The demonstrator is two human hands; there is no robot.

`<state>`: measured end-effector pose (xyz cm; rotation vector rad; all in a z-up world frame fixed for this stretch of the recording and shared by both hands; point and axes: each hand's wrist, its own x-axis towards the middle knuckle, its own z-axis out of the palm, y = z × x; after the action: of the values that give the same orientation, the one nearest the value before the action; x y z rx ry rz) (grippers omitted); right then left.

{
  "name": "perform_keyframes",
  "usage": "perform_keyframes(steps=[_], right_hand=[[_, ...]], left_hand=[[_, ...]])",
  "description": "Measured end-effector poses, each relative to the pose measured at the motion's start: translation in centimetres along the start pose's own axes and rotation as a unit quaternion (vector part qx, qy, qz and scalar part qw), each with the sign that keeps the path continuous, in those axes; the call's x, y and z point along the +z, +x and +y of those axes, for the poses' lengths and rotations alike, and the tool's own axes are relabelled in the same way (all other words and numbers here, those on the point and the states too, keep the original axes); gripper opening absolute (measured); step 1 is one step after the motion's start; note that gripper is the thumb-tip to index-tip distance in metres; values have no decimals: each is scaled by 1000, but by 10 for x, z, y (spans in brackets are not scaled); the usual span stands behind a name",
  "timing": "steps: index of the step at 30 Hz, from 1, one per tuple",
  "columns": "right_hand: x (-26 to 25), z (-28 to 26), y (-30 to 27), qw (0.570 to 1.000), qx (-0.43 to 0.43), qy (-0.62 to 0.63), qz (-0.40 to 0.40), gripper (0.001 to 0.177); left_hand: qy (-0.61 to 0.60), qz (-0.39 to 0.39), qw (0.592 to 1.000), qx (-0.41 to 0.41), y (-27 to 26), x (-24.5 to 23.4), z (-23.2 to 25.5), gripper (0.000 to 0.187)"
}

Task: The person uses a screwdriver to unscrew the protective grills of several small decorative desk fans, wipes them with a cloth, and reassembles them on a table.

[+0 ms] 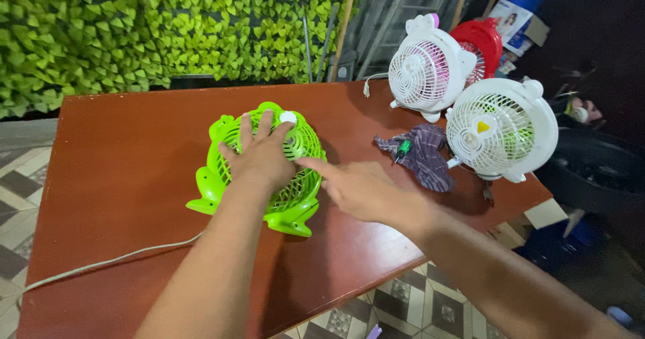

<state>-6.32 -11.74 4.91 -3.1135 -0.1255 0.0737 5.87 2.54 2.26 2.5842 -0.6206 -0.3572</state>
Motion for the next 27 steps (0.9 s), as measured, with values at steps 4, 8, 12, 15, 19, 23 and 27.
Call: perform_keyframes(steps=[4,8,12,15,19,23,27], right_hand=[[3,11,4,994,-82,46,58,65],[4,18,11,999,-37,15,-5,61],[12,35,19,976,-185,83,81,58],[20,42,25,990,-133,35,15,45],[20,60,39,951,-275,81,114,48],[27,60,39,981,-184,55,27,33],[24,64,35,942,-302,103,103,36]], left_hand=[[2,4,1000,-18,3,1,0,88],[7,10,999,-43,7,5,0,91],[26,8,997,-65,8,4,-2,89],[40,4,995,-96,9,2,6,86],[45,-3,991,-125,10,-2,16,86],[50,-3,991,-122,10,-3,16,89],[38,-9,991,-129,10,-2,15,91]])
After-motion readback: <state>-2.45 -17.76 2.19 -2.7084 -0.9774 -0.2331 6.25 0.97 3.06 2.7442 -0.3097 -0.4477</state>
